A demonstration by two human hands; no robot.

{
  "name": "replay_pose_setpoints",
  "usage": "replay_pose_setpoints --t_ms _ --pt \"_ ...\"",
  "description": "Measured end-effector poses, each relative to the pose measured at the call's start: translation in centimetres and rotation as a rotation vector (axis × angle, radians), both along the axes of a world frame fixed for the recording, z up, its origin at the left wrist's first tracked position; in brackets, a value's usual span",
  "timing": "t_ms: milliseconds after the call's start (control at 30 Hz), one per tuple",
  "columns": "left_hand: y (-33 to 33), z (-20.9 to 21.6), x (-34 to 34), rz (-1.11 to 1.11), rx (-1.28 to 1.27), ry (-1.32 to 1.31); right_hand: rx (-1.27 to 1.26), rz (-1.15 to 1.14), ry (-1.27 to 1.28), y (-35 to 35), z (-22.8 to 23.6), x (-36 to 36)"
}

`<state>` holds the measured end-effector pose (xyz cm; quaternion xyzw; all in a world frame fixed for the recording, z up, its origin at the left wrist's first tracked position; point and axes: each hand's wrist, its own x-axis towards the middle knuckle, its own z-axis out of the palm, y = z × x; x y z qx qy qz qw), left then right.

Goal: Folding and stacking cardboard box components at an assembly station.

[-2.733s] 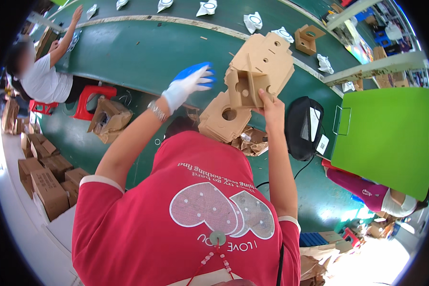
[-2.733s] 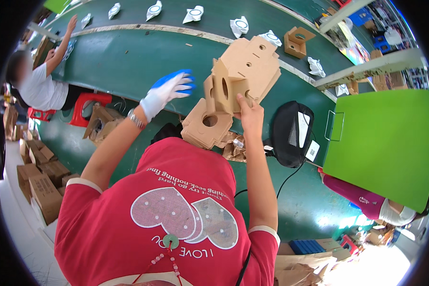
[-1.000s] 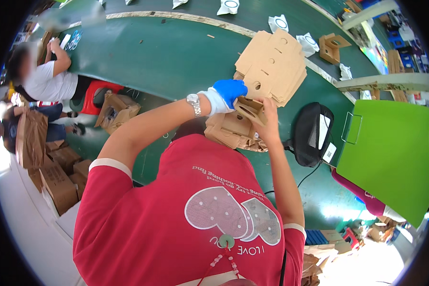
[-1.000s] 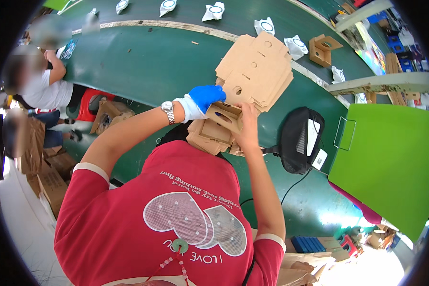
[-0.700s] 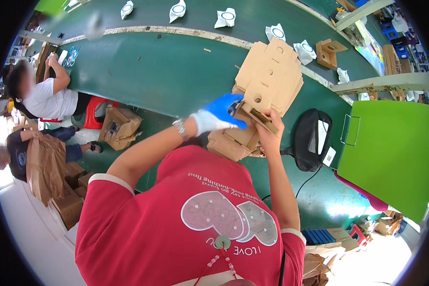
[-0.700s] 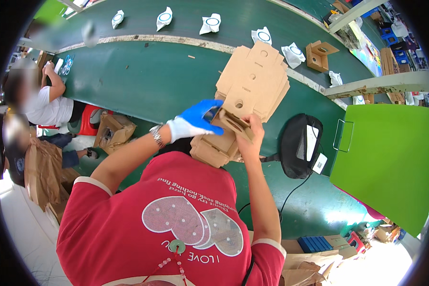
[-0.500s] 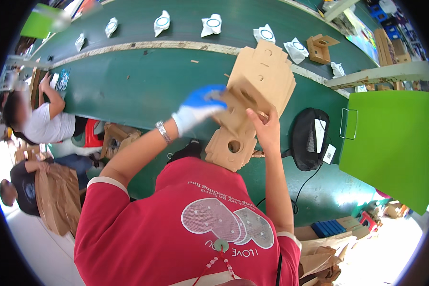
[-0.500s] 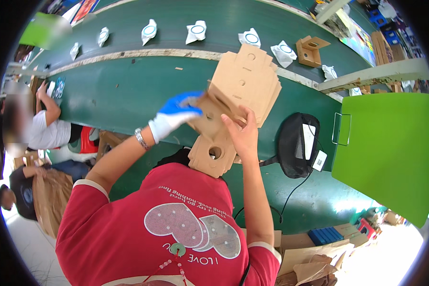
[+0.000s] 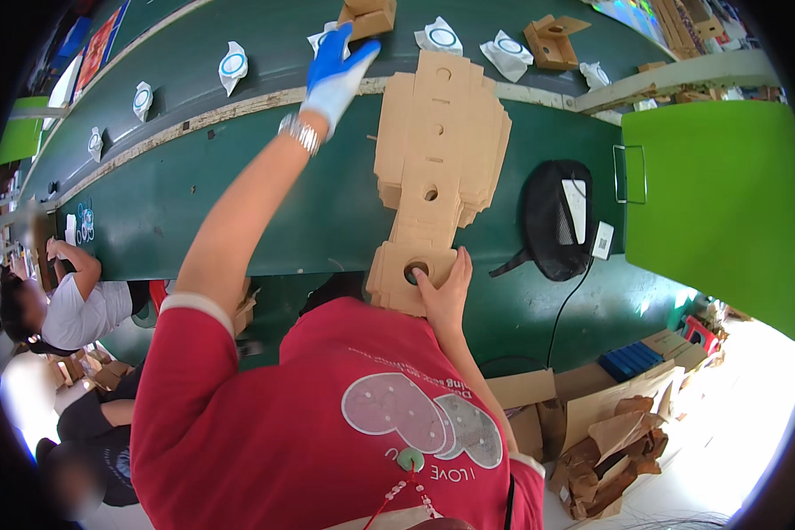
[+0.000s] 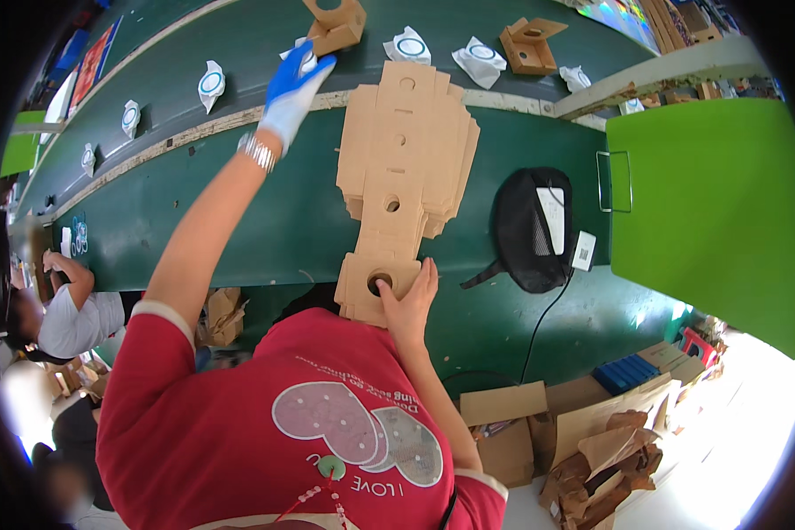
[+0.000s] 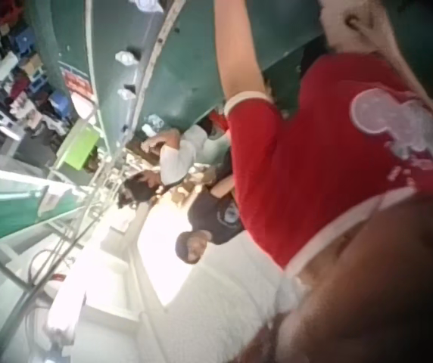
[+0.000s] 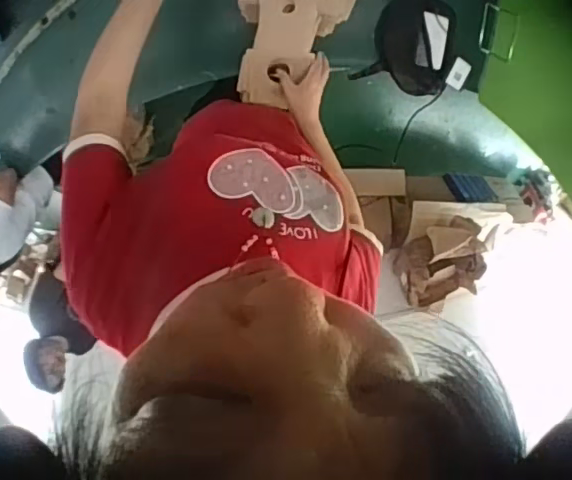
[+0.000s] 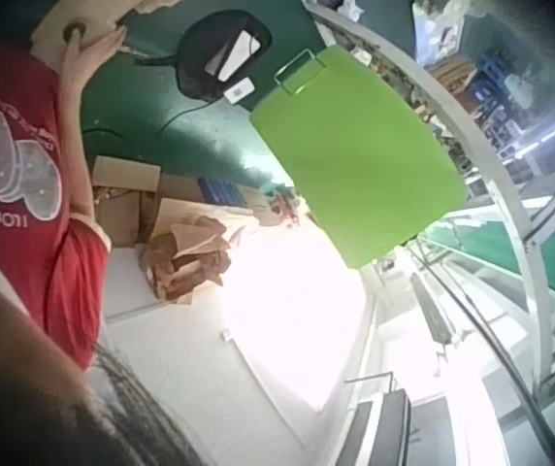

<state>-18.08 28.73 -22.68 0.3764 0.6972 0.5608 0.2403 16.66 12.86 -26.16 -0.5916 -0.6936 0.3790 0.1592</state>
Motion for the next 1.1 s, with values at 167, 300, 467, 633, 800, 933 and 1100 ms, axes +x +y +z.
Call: replay_pose_setpoints --t_ms 167,300,467,633,800,933,1100 --pt "-18.1 -0.9 12.1 -0.139 -0.46 -0.454 0.025 0.015 0.044 -0.1 0.8 -0.1" --pt "-23.1 1.2 20.2 -0.18 -0.487 -0.28 0.151 0.073 0.084 -1.1 3.2 -1.0" --pt "-22.2 0.9 21.1 0.002 -0.274 0.08 0.252 0.041 0.123 -1.7 6.8 -2.5" --pt "-21.7 6.9 18.9 -0.273 -0.311 -0.492 -0.239 -0.121 0.614 -2.1 8.0 -3.0" --pt "-23.7 7.9 15.5 -0.687 -0.15 0.213 -0.64 -0.139 0.796 -0.5 9.6 -3.9" --pt "-24.0 7.1 14.2 -0.747 -0.071 0.196 -0.353 0.12 0.589 -0.5 8.6 -6.2" --pt "-24.4 8.7 10.6 -0.406 0.062 -0.067 -0.332 0.089 0.829 -0.1 9.4 -13.2"
